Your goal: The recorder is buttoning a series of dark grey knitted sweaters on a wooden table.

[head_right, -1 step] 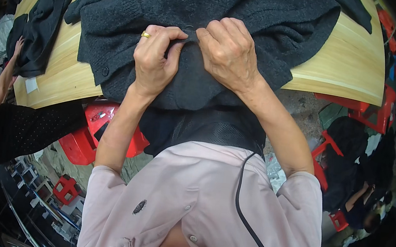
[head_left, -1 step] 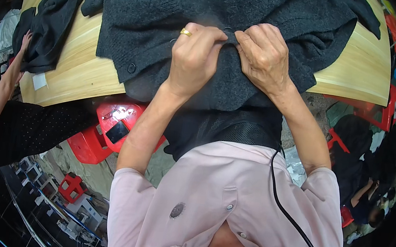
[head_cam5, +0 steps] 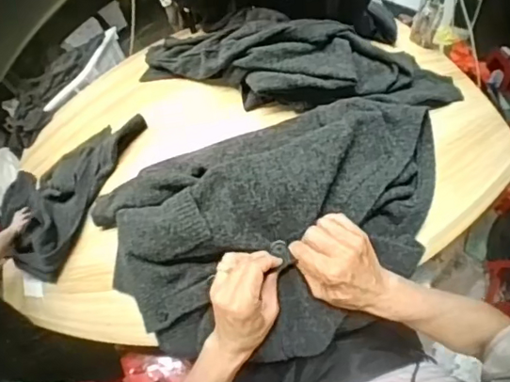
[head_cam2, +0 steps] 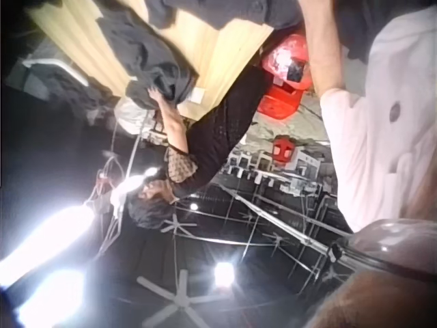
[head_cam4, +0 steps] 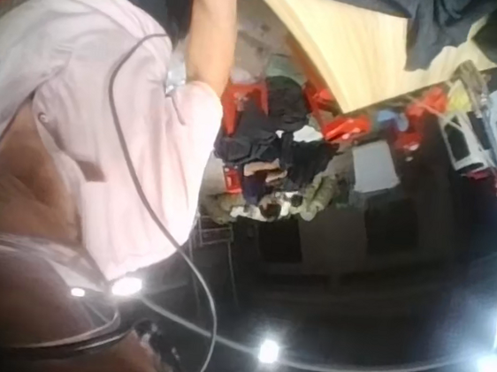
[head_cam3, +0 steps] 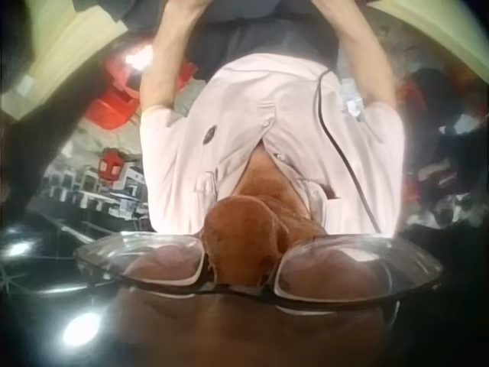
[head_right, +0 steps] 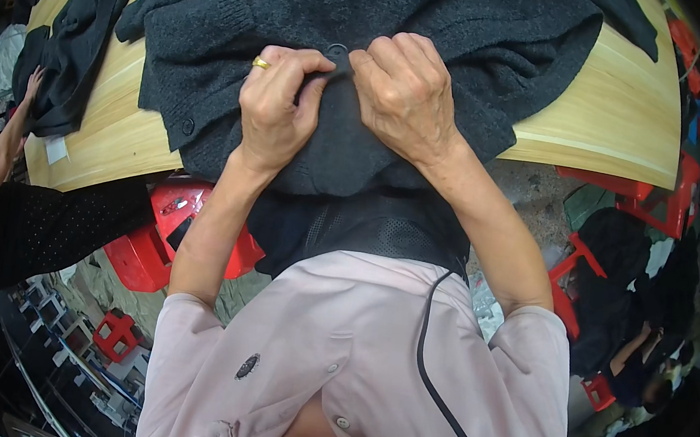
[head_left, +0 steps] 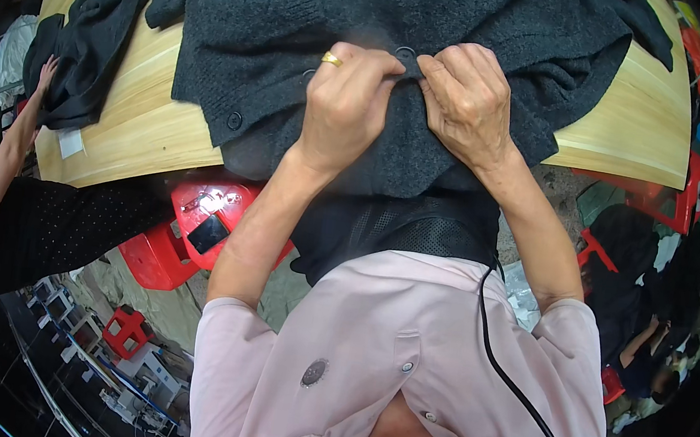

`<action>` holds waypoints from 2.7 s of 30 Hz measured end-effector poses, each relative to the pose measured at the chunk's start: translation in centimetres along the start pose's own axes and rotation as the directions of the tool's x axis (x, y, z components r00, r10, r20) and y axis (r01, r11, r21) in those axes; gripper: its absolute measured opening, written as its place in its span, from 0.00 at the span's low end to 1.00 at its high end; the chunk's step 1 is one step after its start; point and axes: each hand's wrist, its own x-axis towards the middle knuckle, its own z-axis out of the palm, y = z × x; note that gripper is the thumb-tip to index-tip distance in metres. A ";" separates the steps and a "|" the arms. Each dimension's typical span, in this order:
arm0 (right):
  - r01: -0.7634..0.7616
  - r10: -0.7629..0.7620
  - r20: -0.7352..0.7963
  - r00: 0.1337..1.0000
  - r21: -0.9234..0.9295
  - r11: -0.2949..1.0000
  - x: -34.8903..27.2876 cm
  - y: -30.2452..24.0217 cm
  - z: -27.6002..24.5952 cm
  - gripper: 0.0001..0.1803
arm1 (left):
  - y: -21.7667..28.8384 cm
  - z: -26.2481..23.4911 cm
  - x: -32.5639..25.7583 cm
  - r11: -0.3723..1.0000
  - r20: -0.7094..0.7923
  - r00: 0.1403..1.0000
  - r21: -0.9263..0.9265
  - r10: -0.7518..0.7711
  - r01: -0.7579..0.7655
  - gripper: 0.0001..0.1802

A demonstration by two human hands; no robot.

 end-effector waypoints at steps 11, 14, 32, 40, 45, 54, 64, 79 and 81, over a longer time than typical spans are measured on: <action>-0.022 0.021 -0.007 1.000 -0.098 0.995 -1.7 3.9 -6.3 0.08 | -1.5 -3.7 0.2 0.991 0.254 0.959 0.004 0.127 -0.132 0.16; -0.069 0.071 0.032 0.997 -0.045 0.997 -5.5 4.9 -9.1 0.11 | -0.6 -3.1 0.7 0.994 0.195 0.978 0.068 0.074 -0.089 0.13; -0.267 0.260 0.207 0.943 0.006 0.964 -5.2 1.2 -6.9 0.11 | 4.6 5.9 5.7 0.989 0.104 0.984 -0.011 -0.145 0.147 0.05; -0.038 0.049 -0.095 0.994 0.123 0.992 -5.8 2.2 -7.2 0.12 | 3.4 4.2 5.7 0.852 0.368 0.870 -0.282 -0.327 0.440 0.08; -0.007 0.024 -0.140 0.990 0.123 0.992 -4.5 3.1 -6.7 0.10 | 2.6 3.7 4.9 0.910 0.379 0.913 -0.308 -0.149 0.276 0.06; 0.133 -0.134 0.007 0.991 0.057 0.989 -3.6 4.2 -8.3 0.10 | 2.3 3.7 4.2 0.906 0.333 0.933 -0.339 -0.136 0.253 0.08; 0.016 -0.052 0.196 0.979 0.181 0.983 -1.9 4.6 -8.3 0.08 | 1.9 4.3 3.7 0.929 0.314 0.948 -0.338 -0.042 0.153 0.14; -0.125 0.138 -0.111 0.984 0.116 0.985 -3.8 2.0 -3.8 0.12 | 1.9 6.1 3.2 0.938 0.024 0.998 -0.342 -0.050 0.055 0.10; -0.166 0.175 -0.079 0.981 0.101 0.981 -3.3 1.5 -3.8 0.11 | 1.8 5.9 3.7 0.959 -0.040 0.999 -0.283 -0.015 0.003 0.12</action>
